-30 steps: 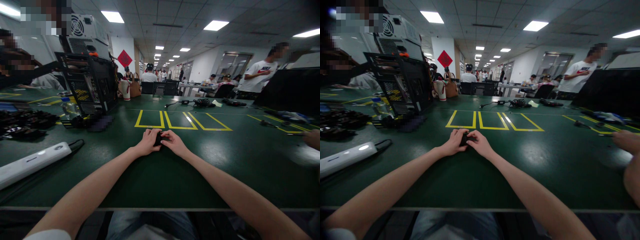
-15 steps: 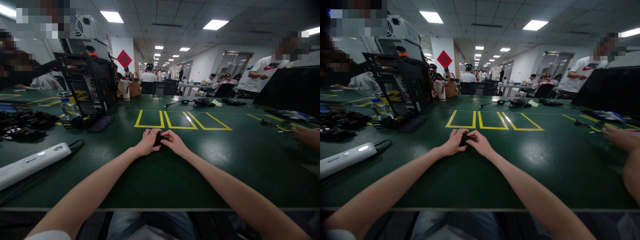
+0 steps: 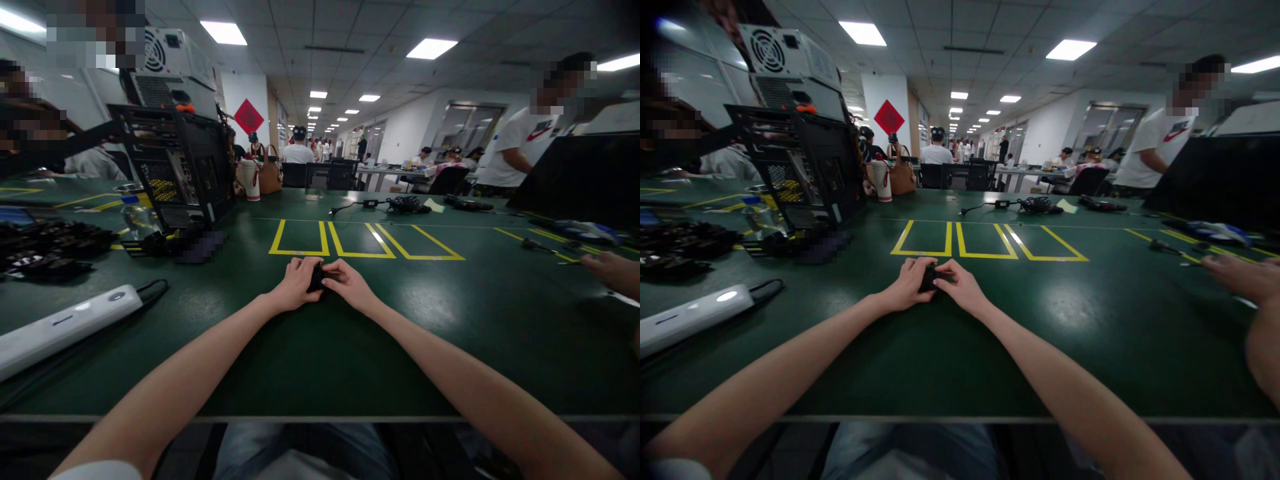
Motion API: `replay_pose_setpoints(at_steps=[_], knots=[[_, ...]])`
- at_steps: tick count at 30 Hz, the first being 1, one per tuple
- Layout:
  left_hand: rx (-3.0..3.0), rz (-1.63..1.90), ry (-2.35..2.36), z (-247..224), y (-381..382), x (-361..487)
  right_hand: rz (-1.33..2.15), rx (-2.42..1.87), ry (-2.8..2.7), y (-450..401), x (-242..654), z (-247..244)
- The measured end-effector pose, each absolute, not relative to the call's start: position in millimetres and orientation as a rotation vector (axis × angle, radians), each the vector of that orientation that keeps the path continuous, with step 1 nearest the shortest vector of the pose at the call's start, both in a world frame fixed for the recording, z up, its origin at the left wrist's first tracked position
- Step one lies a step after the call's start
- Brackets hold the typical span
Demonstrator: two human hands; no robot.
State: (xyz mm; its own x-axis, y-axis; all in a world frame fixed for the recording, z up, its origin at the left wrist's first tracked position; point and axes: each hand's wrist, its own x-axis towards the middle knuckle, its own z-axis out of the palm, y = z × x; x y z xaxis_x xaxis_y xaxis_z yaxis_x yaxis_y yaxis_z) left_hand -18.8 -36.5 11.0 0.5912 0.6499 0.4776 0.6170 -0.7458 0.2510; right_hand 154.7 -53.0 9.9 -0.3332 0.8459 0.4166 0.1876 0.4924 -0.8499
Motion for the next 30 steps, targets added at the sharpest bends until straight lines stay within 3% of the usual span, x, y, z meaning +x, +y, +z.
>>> replay_pose_setpoints(at_steps=[13,30], knots=[[2.745,0.855,1.107,10.0,-34.5,-19.8,1.013,-0.861,-1.807,-58.0,154.5,12.5],[2.688,0.859,1.120,9.7,-30.4,-19.3,0.785,-0.959,-1.928,-58.5,155.5,8.5]])
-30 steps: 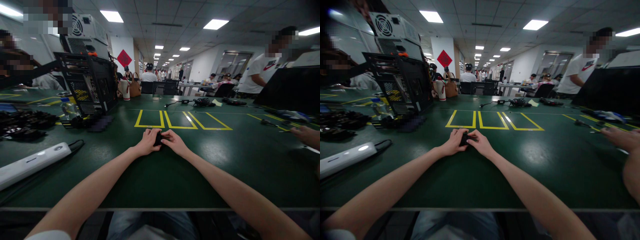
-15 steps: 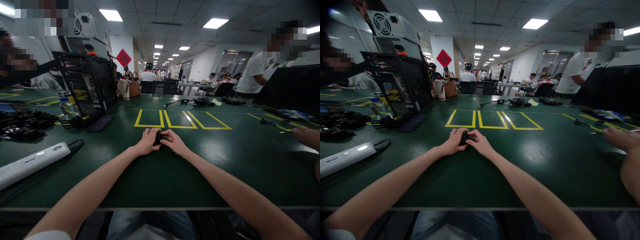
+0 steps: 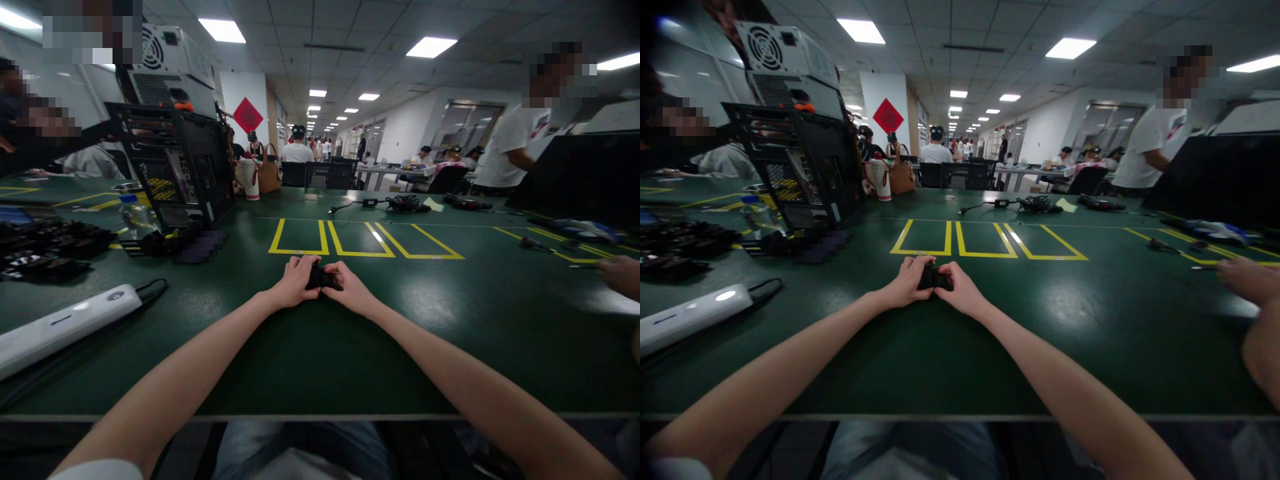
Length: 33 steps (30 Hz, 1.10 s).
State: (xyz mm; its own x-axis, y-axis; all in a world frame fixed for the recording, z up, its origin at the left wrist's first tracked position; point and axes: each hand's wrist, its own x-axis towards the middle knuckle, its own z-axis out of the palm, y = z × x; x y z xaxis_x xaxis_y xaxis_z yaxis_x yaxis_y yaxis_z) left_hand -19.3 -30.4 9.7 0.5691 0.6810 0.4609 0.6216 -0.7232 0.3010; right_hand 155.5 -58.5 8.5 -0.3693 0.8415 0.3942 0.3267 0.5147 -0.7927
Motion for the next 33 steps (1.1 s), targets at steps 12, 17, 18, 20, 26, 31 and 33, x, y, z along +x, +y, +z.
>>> replay_pose_setpoints(at_steps=[12,17,18,20,26,31,33], knots=[[2.317,0.793,1.103,9.9,-17.7,-14.1,0.415,-1.308,-2.104,-51.1,154.0,3.9],[2.330,0.755,1.119,16.9,-41.6,-14.0,0.259,-1.326,-2.196,-69.1,154.4,6.3],[2.362,0.726,1.097,19.7,-51.5,-16.1,0.221,-1.308,-2.217,-78.3,154.0,8.3],[2.434,0.648,1.031,26.7,-76.3,-22.8,0.166,-1.288,-2.287,-101.9,151.2,13.6],[2.666,0.398,0.875,44.9,-174.4,-52.3,0.375,-1.256,-2.385,-186.4,133.2,22.0],[2.803,0.299,0.910,29.2,-239.7,-76.6,0.821,-1.129,-2.166,-236.6,120.7,-0.2],[2.753,0.317,0.983,17.1,-253.8,-85.8,1.066,-1.104,-2.114,-248.2,114.6,-12.7]])
